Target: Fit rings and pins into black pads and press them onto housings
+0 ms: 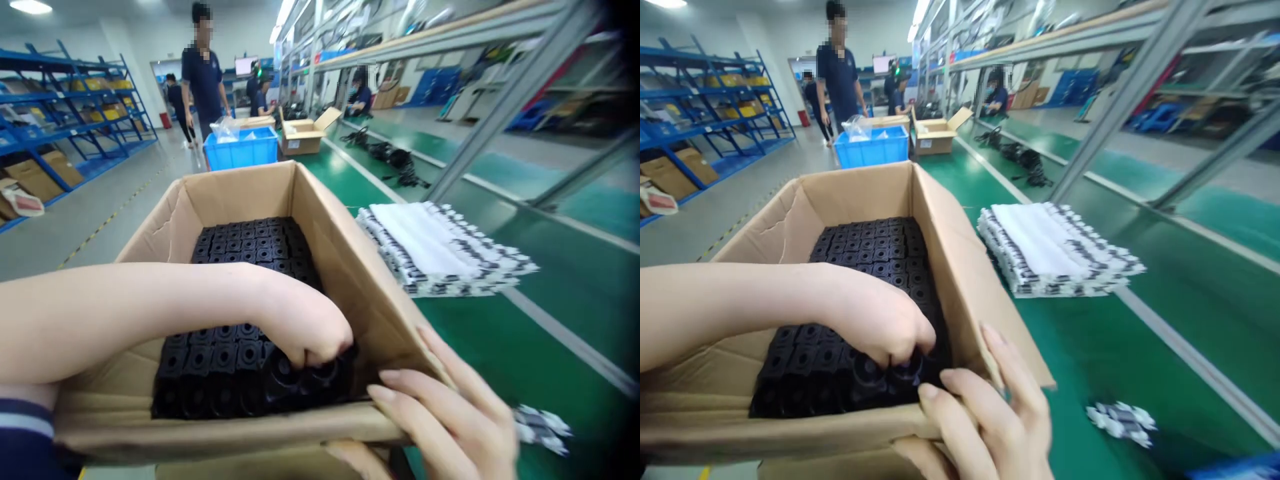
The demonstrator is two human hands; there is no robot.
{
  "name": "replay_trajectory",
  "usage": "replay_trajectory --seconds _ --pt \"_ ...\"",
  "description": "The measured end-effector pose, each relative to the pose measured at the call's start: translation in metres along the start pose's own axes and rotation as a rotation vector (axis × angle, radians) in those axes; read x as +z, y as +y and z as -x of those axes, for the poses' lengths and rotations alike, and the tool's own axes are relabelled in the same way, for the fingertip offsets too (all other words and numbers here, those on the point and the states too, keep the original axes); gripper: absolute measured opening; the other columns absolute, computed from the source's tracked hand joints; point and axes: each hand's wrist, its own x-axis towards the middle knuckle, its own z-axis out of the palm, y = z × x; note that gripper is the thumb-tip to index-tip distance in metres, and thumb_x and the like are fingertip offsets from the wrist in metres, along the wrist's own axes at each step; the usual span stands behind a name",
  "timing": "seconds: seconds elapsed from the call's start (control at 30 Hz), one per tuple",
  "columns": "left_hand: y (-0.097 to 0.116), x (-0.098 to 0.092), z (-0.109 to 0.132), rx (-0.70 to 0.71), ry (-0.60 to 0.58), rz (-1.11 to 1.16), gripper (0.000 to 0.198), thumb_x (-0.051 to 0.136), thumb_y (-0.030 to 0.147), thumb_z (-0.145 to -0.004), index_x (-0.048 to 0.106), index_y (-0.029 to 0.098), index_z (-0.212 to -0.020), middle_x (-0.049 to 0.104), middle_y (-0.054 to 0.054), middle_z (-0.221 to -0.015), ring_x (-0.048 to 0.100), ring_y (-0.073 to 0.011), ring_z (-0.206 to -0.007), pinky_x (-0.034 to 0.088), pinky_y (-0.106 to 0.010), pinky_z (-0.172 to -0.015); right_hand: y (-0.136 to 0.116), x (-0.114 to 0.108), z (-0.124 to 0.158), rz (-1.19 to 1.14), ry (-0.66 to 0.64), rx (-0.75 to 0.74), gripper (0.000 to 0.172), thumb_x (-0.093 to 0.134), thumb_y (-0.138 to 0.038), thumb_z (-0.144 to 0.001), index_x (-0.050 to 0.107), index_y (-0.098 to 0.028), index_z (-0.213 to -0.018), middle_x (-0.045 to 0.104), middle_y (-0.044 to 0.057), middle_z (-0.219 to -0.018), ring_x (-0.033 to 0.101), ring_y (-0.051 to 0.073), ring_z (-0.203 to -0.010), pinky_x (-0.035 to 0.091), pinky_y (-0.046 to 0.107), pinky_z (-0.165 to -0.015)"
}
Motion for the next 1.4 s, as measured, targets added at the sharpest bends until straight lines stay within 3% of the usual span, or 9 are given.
replay_trajectory --seconds 0.1,0.27,0.43,0.6,0.77,0.93,1.03,1.2,1.4 --pt "-0.001 -0.026 0.019 -0.138 0.049 -0.002 0.03 0.077 0.001 -0.063 0.066 0.023 -0.045 0.074 -0.004 -0.088 0.066 -0.0204 -0.087 0.049 -0.026 -0.081 -0.01 -0.001 -0.013 0.045 -0.001 -0.051 0.044 0.07 -0.036 -0.088 0.053 -0.02 -0.126 0.057 0.012 -0.117 0.035 0.039 -0.14 0.041 0.061 -0.11" --pt "0.0 -0.067 0.066 -0.35 0.347 -0.1 0.011 0.076 0.012 -0.069 0.079 0.023 -0.067 0.074 -0.008 -0.109 0.068 -0.0191 -0.089 0.05 -0.023 -0.079 -0.015 -0.006 -0.014 0.055 -0.052 -0.026 0.057 0.071 -0.045 -0.085 0.048 -0.021 -0.131 0.056 0.013 -0.121 0.03 0.04 -0.142 0.04 0.063 -0.11" --pt "0.047 -0.088 0.1 -0.37 0.662 -0.071 0.022 0.058 0.017 -0.081 0.077 0.012 -0.071 0.072 0.001 -0.11 0.062 -0.0141 -0.104 0.041 -0.027 -0.097 -0.024 -0.008 -0.02 0.049 -0.107 0.042 0.064 0.076 -0.047 -0.08 0.047 -0.024 -0.132 0.054 0.013 -0.128 0.032 0.041 -0.141 0.035 0.066 -0.112" --pt "0.11 -0.062 0.097 -0.239 1.241 0.474 0.026 0.051 0.004 -0.078 0.073 0.004 -0.066 0.073 0.004 -0.085 0.065 -0.011 -0.086 0.047 -0.026 -0.085 -0.035 -0.017 -0.033 0.081 -0.195 0.095 0.077 0.082 -0.052 -0.072 0.049 -0.022 -0.134 0.054 0.014 -0.133 0.028 0.045 -0.142 0.029 0.069 -0.113" --pt "0.158 0.008 0.075 -0.054 1.637 0.988 0.009 0.074 0.009 -0.058 0.071 0.014 -0.064 0.069 0.0 -0.059 0.06 -0.0134 -0.051 0.05 -0.02 -0.049 -0.047 -0.043 -0.031 0.065 -0.219 0.045 0.088 0.079 -0.058 -0.072 0.043 -0.017 -0.142 0.048 0.018 -0.14 0.032 0.041 -0.142 0.033 0.064 -0.113" --pt "0.211 0.101 0.034 -0.059 1.611 1.264 0.004 0.071 0.019 -0.069 0.068 0.022 -0.069 0.068 -0.001 -0.064 0.063 -0.0183 -0.059 0.054 -0.028 -0.053 -0.071 -0.103 0.002 0.053 -0.148 0.052 0.075 0.076 -0.041 -0.082 0.039 -0.019 -0.143 0.042 0.019 -0.145 0.038 0.035 -0.139 0.037 0.057 -0.114" --pt "0.23 0.14 -0.007 0.063 1.569 1.479 0.014 0.074 0.016 -0.068 0.062 0.021 -0.063 0.064 0.001 -0.064 0.057 -0.0134 -0.057 0.051 -0.023 -0.053 -0.088 -0.152 0.035 -0.043 -0.147 0.124 0.07 0.069 -0.038 -0.089 0.032 -0.023 -0.146 0.036 0.016 -0.147 0.042 0.03 -0.137 0.041 0.051 -0.114" --pt "0.225 0.175 -0.082 0.355 1.404 1.962 0.031 0.081 0.003 -0.058 0.062 0.02 -0.076 0.056 0.005 -0.073 0.046 -0.0051 -0.054 0.042 -0.014 -0.048 -0.115 -0.216 0.096 -0.229 -0.131 0.288 0.073 0.068 -0.04 -0.089 0.027 -0.03 -0.149 0.034 0.011 -0.148 0.047 0.025 -0.133 0.053 0.039 -0.103" --pt "0.224 0.195 -0.133 0.296 1.131 2.016 0.027 0.077 0.002 -0.065 0.061 0.019 -0.077 0.053 0.004 -0.072 0.047 -0.0052 -0.056 0.043 -0.012 -0.051 -0.133 -0.234 0.131 -0.194 -0.14 0.309 0.088 0.078 -0.043 -0.081 0.029 -0.025 -0.151 0.033 0.013 -0.149 0.038 0.026 -0.139 0.04 0.041 -0.114"
